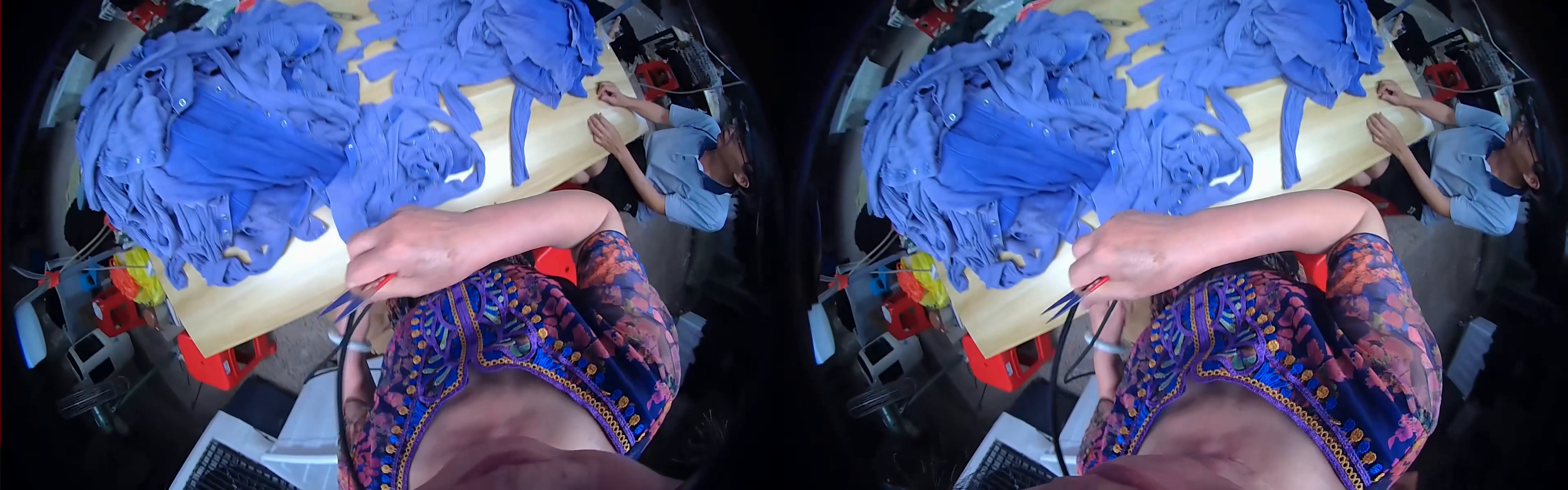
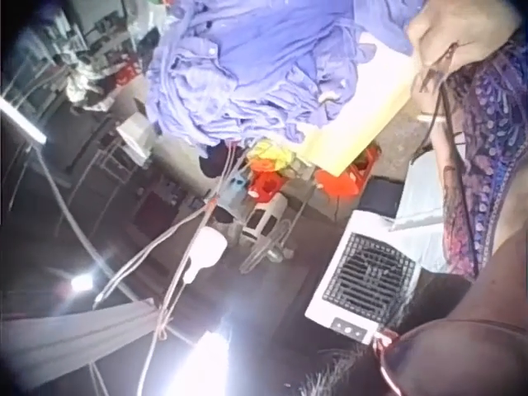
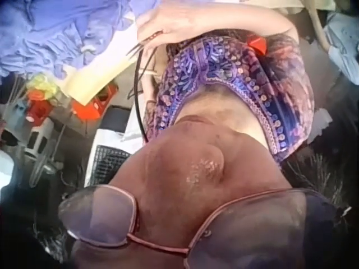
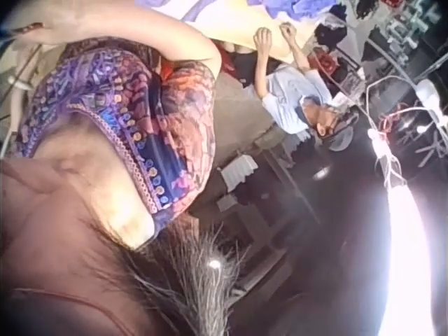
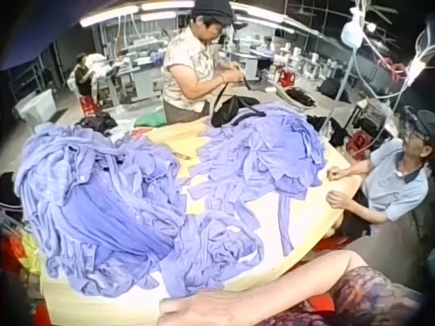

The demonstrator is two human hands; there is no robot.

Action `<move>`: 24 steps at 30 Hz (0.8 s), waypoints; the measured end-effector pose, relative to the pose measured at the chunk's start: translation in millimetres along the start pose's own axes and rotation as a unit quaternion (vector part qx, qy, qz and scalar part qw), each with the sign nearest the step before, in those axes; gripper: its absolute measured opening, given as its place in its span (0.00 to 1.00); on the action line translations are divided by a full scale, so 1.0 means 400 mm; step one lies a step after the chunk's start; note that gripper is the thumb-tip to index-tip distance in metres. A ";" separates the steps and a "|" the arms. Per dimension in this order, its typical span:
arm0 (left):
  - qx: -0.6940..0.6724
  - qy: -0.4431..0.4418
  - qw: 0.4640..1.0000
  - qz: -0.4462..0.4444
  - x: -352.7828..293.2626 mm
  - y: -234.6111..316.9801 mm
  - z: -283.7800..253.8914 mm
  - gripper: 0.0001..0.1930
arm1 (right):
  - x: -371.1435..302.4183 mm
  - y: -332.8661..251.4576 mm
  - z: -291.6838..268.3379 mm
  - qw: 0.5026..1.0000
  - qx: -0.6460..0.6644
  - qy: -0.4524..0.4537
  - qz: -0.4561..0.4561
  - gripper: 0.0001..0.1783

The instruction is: Trimming loose threads from blue garment pieces using a manual thread cutter.

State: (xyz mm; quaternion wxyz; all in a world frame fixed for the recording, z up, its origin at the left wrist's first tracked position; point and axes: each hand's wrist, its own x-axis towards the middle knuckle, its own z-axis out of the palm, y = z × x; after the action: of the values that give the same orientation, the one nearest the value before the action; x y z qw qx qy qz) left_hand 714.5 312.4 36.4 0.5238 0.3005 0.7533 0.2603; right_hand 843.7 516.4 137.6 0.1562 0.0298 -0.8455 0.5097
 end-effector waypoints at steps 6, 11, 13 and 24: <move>-0.256 -0.128 0.957 0.042 -0.057 0.085 0.016 0.14 | 0.127 -0.034 0.053 0.995 -0.047 -0.039 -0.076 0.12; -0.133 -0.115 0.970 0.167 0.033 0.166 0.074 0.16 | 0.243 -0.072 0.096 0.989 -0.028 -0.071 -0.125 0.13; -0.098 -0.083 0.978 0.164 0.132 0.157 0.117 0.18 | 0.283 -0.090 0.122 0.982 -0.045 -0.100 -0.155 0.13; 0.283 -0.096 0.785 0.543 0.442 0.599 0.444 0.12 | 0.278 -0.273 0.331 0.939 0.113 -0.215 -0.243 0.06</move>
State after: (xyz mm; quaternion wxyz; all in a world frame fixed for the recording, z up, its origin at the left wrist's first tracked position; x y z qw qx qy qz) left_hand 877.9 618.2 37.9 0.2564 0.8183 0.4515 0.2465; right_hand 730.1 360.9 206.6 0.0852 0.3608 -0.7625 0.5302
